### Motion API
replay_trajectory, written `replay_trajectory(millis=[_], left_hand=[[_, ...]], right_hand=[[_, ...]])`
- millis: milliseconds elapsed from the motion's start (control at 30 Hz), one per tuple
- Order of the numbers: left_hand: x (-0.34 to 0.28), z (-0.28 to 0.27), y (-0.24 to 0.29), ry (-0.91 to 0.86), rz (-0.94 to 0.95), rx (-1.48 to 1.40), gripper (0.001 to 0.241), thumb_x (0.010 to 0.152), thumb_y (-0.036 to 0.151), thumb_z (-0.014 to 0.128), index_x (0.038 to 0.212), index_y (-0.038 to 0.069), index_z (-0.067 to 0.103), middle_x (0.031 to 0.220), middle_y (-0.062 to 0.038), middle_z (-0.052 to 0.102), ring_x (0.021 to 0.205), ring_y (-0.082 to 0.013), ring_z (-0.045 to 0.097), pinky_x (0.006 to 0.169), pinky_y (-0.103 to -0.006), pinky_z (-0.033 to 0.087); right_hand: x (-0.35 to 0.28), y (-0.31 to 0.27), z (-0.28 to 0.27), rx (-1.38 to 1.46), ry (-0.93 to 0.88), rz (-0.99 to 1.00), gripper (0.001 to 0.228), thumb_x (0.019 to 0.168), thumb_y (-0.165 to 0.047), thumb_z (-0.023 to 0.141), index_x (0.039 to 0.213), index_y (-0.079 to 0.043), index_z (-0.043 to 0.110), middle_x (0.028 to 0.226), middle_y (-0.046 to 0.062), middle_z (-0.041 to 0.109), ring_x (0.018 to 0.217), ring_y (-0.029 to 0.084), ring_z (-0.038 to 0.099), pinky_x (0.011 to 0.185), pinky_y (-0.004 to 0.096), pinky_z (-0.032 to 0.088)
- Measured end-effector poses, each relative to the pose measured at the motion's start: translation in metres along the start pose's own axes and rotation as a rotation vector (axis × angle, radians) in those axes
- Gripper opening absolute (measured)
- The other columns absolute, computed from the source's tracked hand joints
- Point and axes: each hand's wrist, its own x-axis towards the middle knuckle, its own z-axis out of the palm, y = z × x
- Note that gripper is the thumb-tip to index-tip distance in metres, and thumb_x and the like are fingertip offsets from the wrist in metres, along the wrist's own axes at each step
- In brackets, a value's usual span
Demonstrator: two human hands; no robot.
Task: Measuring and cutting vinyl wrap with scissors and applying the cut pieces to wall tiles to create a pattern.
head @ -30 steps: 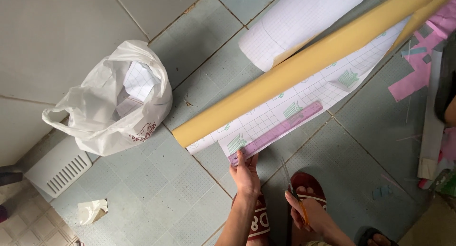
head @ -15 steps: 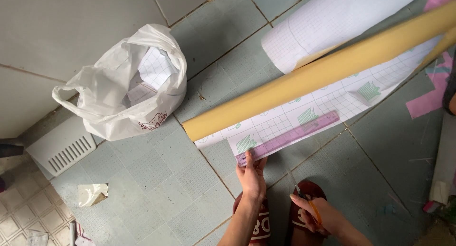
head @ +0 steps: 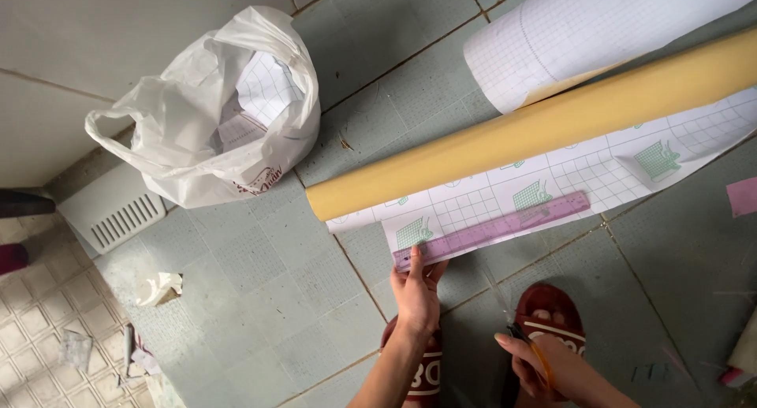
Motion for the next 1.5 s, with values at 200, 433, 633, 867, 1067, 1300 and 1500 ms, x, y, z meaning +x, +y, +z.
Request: replay_trajectory(millis=[200, 433, 633, 867, 1067, 1300, 1500], left_hand=[[0.012, -0.004, -0.006, -0.016, 0.065, 0.018, 0.033, 0.102, 0.014, 0.057, 0.123, -0.01, 0.05, 0.111, -0.021, 0.064, 0.095, -0.0285, 0.068, 0.091, -0.0402, 0.06], [0.006, -0.015, 0.0, -0.15, 0.141, 0.14, 0.031, 0.105, 0.013, 0.051, 0.118, -0.014, 0.059, 0.112, -0.025, 0.069, 0.101, -0.0335, 0.072, 0.099, -0.0435, 0.062], [0.015, -0.025, -0.006, -0.167, 0.169, 0.085, 0.028, 0.104, 0.012, 0.055, 0.116, -0.012, 0.061, 0.107, -0.022, 0.07, 0.093, -0.0297, 0.072, 0.088, -0.0387, 0.064], [0.015, -0.027, -0.004, -0.166, 0.136, 0.064, 0.027, 0.105, 0.014, 0.056, 0.115, -0.011, 0.057, 0.105, -0.02, 0.068, 0.092, -0.027, 0.071, 0.088, -0.0373, 0.063], [0.011, -0.021, 0.0, -0.16, 0.138, 0.082, 0.027, 0.104, 0.014, 0.057, 0.114, -0.011, 0.056, 0.104, -0.019, 0.067, 0.091, -0.0271, 0.07, 0.087, -0.0375, 0.063], [0.015, -0.025, -0.004, -0.189, 0.146, 0.034, 0.03, 0.104, 0.013, 0.056, 0.121, -0.011, 0.053, 0.112, -0.021, 0.066, 0.097, -0.0302, 0.071, 0.091, -0.0384, 0.063], [0.009, -0.024, -0.005, -0.188, 0.155, 0.062, 0.028, 0.105, 0.013, 0.055, 0.121, -0.01, 0.055, 0.111, -0.02, 0.067, 0.098, -0.0293, 0.071, 0.09, -0.0369, 0.063]], right_hand=[[0.035, 0.008, -0.019, -0.011, -0.106, -0.065, 0.065, 0.1, -0.042, 0.06, 0.053, 0.004, 0.062, 0.044, 0.014, 0.057, 0.038, 0.022, 0.049, 0.052, 0.029, 0.041], [0.026, -0.009, -0.005, 0.017, -0.142, -0.184, 0.073, 0.104, -0.04, 0.053, 0.045, 0.002, 0.056, 0.037, 0.014, 0.052, 0.029, 0.017, 0.032, 0.037, 0.026, 0.026], [0.035, -0.009, 0.016, 0.108, -0.097, -0.093, 0.07, 0.1, -0.047, 0.059, 0.049, 0.001, 0.054, 0.037, 0.013, 0.048, 0.03, 0.017, 0.028, 0.036, 0.028, 0.019], [0.023, -0.014, 0.032, 0.031, -0.074, -0.161, 0.077, 0.102, -0.048, 0.055, 0.042, -0.001, 0.051, 0.035, 0.011, 0.045, 0.031, 0.018, 0.034, 0.041, 0.028, 0.026], [0.016, -0.016, 0.036, 0.058, -0.008, -0.175, 0.076, 0.101, -0.048, 0.059, 0.042, 0.0, 0.052, 0.035, 0.011, 0.042, 0.032, 0.017, 0.031, 0.04, 0.028, 0.023], [0.013, -0.02, 0.038, -0.086, 0.051, -0.283, 0.08, 0.1, -0.05, 0.053, 0.038, 0.0, 0.05, 0.034, 0.01, 0.046, 0.032, 0.019, 0.041, 0.048, 0.026, 0.036], [0.011, -0.019, 0.039, -0.045, 0.045, -0.319, 0.079, 0.1, -0.051, 0.054, 0.038, -0.001, 0.049, 0.034, 0.009, 0.044, 0.03, 0.019, 0.038, 0.044, 0.026, 0.032]])
